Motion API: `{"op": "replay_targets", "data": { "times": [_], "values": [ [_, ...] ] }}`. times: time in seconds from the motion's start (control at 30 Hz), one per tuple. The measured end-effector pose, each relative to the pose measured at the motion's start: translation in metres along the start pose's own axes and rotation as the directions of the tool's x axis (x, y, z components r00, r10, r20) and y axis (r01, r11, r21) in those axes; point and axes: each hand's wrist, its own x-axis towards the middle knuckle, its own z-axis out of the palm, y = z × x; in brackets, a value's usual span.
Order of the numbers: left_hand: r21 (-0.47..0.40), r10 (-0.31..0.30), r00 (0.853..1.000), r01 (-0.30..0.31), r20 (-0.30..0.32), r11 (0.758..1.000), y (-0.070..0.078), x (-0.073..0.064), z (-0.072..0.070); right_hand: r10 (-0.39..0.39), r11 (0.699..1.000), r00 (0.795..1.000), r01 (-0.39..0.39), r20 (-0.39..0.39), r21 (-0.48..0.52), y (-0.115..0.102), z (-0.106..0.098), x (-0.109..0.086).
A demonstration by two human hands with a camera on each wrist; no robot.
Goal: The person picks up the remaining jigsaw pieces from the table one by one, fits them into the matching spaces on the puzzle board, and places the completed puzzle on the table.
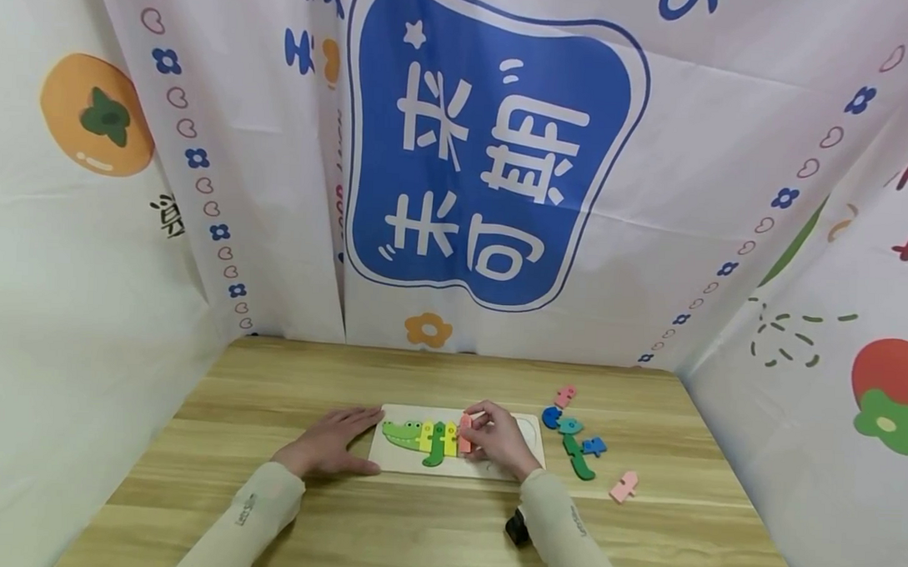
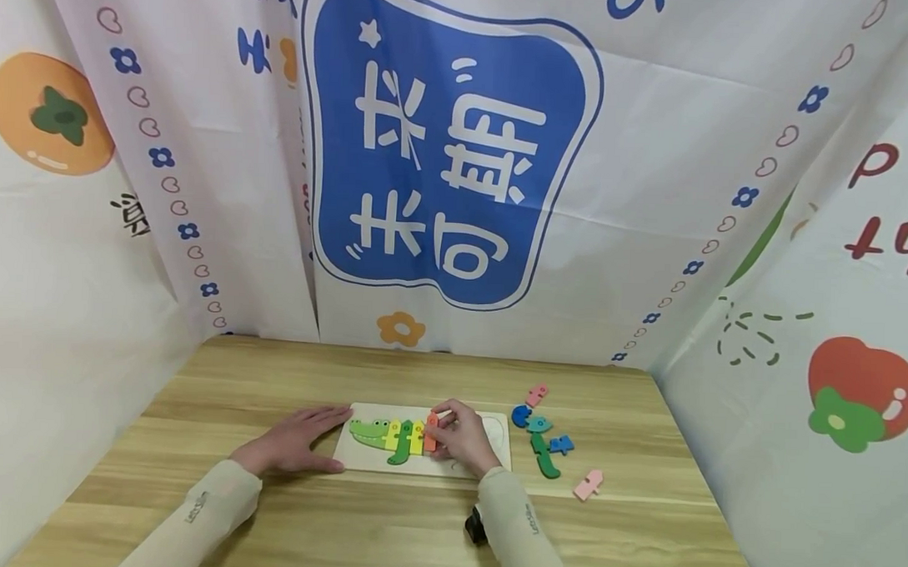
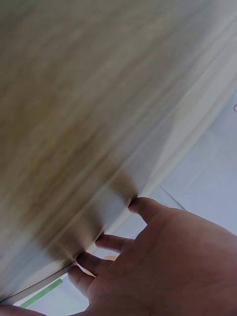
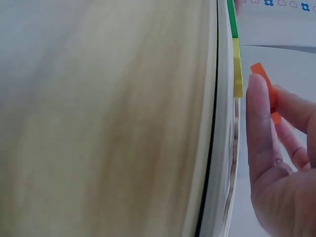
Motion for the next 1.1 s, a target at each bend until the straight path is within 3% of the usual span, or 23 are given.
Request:
{"op": "replay_targets", "data": {
  "times": [0.2, 0.77, 1.1],
  "values": [
    [0.017, -0.007, 1.000, 0.007, -0.001, 1.000, -0.0019, 0.0012, 0.0006, 0.034, 0.999, 0.999, -0.035, 0.027, 0.028, 0.0023, 0.0025, 0.0025],
    [0.002, -0.010, 1.000, 0.010, 0.008, 1.000, 0.0014, 0.0008, 0.0001, 0.046, 0.991, 0.999, -0.044, 0.015, -0.127, -0.0027, 0.0061, 0.0016],
    [0.000, -0.016, 1.000, 0.016, 0.008, 1.000, 0.0050, -0.0020, -0.0027, 0.042, 0.987, 0.999, -0.038, 0.020, -0.154, -0.0023, 0.0066, 0.0033]
  ]
}}
